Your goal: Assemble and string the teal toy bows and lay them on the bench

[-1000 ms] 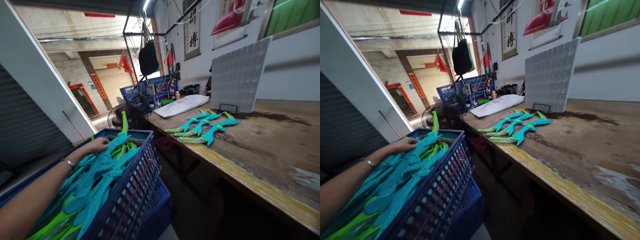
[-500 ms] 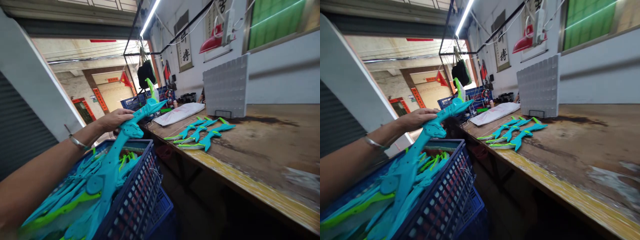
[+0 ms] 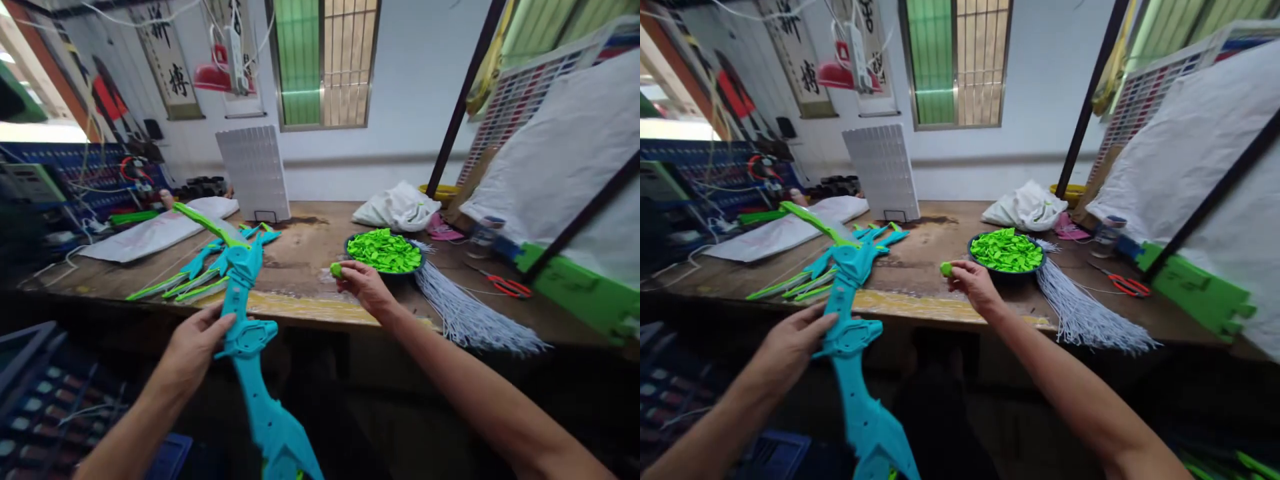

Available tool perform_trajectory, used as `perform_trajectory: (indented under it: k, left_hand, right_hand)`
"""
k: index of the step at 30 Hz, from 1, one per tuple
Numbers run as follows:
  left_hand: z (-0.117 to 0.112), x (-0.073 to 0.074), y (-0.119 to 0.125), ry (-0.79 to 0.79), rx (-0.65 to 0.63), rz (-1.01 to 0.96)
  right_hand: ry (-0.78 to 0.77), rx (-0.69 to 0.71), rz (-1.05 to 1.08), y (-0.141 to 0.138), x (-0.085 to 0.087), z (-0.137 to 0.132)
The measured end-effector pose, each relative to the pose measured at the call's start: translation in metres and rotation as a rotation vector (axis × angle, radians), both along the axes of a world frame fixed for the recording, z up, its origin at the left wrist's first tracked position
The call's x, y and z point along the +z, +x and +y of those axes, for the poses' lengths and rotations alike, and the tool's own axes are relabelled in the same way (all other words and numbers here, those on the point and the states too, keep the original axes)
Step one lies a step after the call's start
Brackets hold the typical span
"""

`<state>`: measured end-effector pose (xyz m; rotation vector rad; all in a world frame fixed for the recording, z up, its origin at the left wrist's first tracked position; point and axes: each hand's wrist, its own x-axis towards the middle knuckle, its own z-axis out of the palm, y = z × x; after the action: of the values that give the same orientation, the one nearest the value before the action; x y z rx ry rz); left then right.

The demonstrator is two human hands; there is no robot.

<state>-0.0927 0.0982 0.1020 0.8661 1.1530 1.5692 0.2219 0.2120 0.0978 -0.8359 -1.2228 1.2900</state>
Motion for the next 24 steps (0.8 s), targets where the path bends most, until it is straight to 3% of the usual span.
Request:
perform_trajectory:
  k: [3, 8, 14, 17, 24]
  left_hand:
    - [-0.010, -0.025, 0.027, -0.101, -0.025, -0.009]
    - [-0.036, -0.033, 0.035, -0.107, -0.064, 0.028]
    - [-0.067, -0.042, 0.035, -0.157, -0.189, 0.054]
    - [-0.073, -0.050, 0.040, -0.154, -0.162, 0.053]
    - [-0.074, -0.070, 0.040, -0.127, -0.048, 0.045]
  right_hand:
    - [-0.060, 0.174, 0.002, -0.032, -0.013, -0.043]
    - [-0.009, 0.361, -0.129, -0.060, -0.028, -0.110]
    - [0.203, 0.268, -0.240, -0.080, -0.040, -0.142]
    - [0.323, 0.224, -0.329, -0.083, -0.046, -0.151]
    - [0.281, 0.056, -0.373, -0.088, -0.074, -0.183]
